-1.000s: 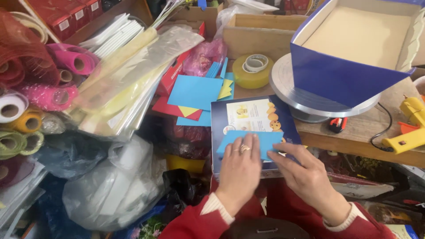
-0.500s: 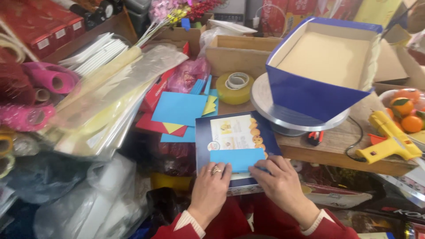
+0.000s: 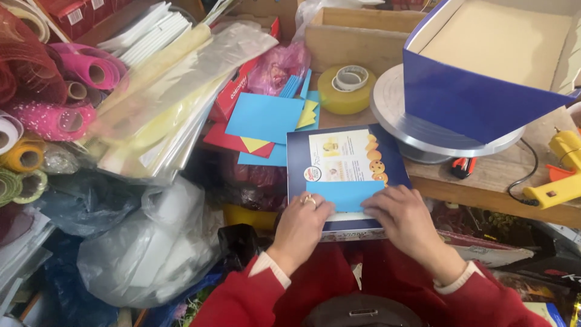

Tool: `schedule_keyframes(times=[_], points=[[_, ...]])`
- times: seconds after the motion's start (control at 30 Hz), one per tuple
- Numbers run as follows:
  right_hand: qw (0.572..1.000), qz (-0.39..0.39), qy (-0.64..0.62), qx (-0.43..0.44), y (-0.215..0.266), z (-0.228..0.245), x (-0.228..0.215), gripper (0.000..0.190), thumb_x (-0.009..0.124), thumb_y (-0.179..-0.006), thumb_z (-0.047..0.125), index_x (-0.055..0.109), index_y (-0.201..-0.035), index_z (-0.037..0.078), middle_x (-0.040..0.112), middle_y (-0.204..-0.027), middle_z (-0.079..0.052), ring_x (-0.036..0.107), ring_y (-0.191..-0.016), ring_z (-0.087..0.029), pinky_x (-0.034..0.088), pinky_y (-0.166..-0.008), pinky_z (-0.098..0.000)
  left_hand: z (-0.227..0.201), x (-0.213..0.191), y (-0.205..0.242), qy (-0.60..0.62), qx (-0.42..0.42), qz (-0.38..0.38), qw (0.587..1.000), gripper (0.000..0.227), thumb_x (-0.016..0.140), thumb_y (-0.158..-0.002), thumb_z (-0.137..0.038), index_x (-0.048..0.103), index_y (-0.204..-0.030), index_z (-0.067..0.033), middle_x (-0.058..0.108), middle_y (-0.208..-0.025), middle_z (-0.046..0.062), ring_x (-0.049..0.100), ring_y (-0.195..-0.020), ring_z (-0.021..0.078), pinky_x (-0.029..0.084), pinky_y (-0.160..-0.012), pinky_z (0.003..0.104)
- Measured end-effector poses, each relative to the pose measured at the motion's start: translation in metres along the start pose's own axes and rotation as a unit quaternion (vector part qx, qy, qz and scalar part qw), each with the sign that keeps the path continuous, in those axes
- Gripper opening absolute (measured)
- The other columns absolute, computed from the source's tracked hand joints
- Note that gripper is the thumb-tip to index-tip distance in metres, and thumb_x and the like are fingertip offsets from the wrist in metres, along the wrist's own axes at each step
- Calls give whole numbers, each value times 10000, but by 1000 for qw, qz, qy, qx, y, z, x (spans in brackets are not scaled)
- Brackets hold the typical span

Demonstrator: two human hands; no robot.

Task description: Decorating a box by applying and smoothing colored paper and trimming edges with a utility knife

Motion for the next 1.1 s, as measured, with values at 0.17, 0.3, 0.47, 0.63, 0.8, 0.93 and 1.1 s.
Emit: schedule_keyframes(times=[0.17, 0.3, 0.47, 0.63, 0.8, 0.93, 1.1], points=[[992, 42, -58, 107, -11, -14, 4, 106, 792, -875, 236, 795, -980, 252, 791, -906, 39, 748, -956, -272, 554, -786, -421, 15, -3, -9, 81, -56, 29, 995, 203, 496, -1099, -229, 693, -1113, -184, 597, -890, 31, 640, -911, 280, 526, -842, 395], [981, 79, -40, 176, -22, -4, -8, 113, 808, -859, 236, 796, -970, 217, 787, -965, -28, 740, -999, -332, 572, -820, -491, 22, 2, -11, 98, -87, 31, 991, 157, 549, -1072, -225, 697, -1121, -220, 610, -929, 26, 644, -935, 281, 542, -866, 399], [970, 118, -25, 209, -31, -3, -10, 97, 775, -888, 270, 802, -978, 247, 779, -1007, 3, 750, -1005, -314, 592, -836, -500, 36, 12, -10, 98, -96, 29, 990, 161, 576, -1063, -203, 733, -1071, -237, 620, -932, 28, 659, -922, 275, 545, -880, 379], [949, 150, -8, 276, -35, 3, -13, 131, 736, -913, 271, 825, -1004, 244, 752, -1053, -9, 743, -1056, -307, 599, -880, -495, 36, 7, -9, 103, -73, 28, 992, 199, 620, -1052, -327, 769, -1137, -225, 646, -1064, 51, 637, -1052, 285, 532, -923, 390], [946, 157, 20, 283, -34, 2, -14, 152, 725, -919, 309, 816, -1037, 281, 722, -1099, 14, 720, -1116, -280, 610, -873, -482, 33, 10, -11, 49, -72, 16, 996, 215, 624, -1052, -322, 788, -1151, -226, 630, -1085, 51, 621, -1087, 290, 515, -920, 406], [945, 161, 17, 283, -37, 6, -18, 166, 720, -931, 325, 805, -1053, 252, 721, -1133, -27, 702, -1177, -285, 618, -892, -459, 18, 1, -14, -8, -64, 7, 998, 235, 601, -1055, -324, 776, -1166, -214, 580, -1040, 37, 588, -1064, 277, 476, -863, 410], [948, 162, 34, 273, -36, 6, -16, 175, 717, -940, 327, 795, -1080, 255, 718, -1139, -27, 711, -1169, -268, 630, -888, -431, -1, 14, -7, -92, -20, 6, 996, 306, 510, -1083, -250, 712, -1247, -89, 637, -976, 100, 628, -1024, 303, 463, -906, 434]])
Point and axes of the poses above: each hand's wrist, its own y-axis away from the middle knuckle, its own x-axis out of the palm, z = x × y, the point moved 4 cm from there along -y, towards the middle knuckle
